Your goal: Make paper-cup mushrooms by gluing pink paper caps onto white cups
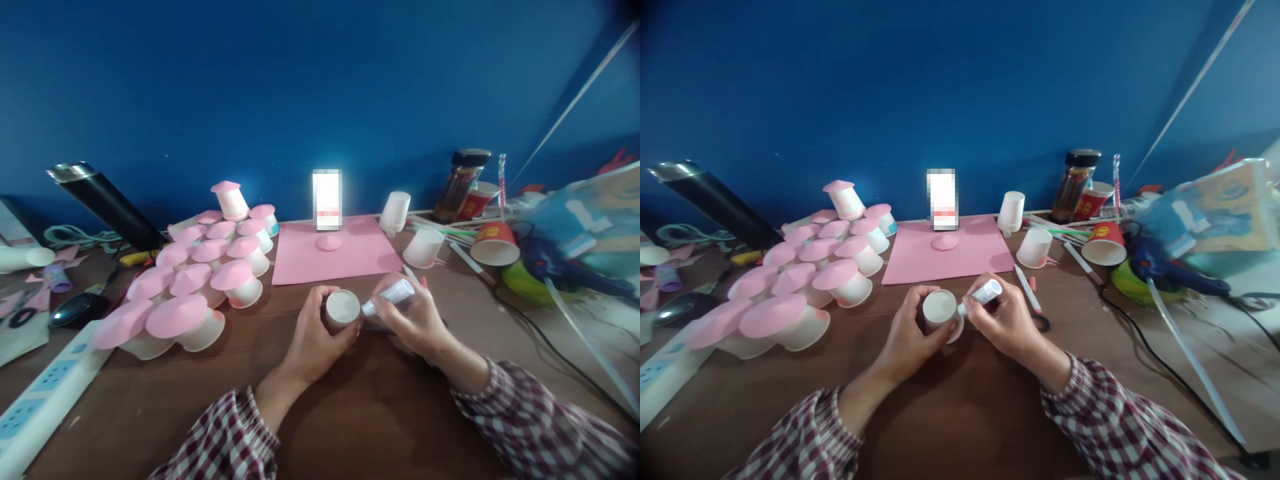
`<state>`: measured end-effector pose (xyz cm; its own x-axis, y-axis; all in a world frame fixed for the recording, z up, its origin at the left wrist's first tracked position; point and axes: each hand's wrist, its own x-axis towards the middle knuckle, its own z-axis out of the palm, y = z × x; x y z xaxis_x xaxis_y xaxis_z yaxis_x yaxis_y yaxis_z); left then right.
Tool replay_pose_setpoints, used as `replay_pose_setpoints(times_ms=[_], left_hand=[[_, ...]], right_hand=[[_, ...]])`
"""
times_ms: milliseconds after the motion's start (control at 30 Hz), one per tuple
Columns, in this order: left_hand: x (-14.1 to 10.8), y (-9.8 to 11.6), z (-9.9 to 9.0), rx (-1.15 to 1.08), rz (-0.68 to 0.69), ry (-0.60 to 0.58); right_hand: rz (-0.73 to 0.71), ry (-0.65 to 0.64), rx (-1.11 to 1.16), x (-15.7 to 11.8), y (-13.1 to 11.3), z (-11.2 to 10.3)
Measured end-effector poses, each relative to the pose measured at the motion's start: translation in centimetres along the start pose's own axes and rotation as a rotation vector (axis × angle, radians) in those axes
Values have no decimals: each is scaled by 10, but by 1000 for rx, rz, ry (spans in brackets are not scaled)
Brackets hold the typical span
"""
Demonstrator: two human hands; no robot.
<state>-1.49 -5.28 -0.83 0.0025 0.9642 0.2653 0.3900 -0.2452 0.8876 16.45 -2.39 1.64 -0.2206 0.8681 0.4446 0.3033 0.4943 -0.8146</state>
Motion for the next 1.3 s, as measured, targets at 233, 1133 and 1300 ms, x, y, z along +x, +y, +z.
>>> replay_pose_setpoints(times_ms=[233,1133,1300], left_hand=[[0,3,0,-39,-45,-8],[-1,-2,1,-15,-4,13],[-1,-3,0,-17,10,8]], right_hand=[[-77,-11,6,-3,-3,-1],[-272,-129,-243,-2,-6,-4],[-220,-133,-206,-4,-4,-2]])
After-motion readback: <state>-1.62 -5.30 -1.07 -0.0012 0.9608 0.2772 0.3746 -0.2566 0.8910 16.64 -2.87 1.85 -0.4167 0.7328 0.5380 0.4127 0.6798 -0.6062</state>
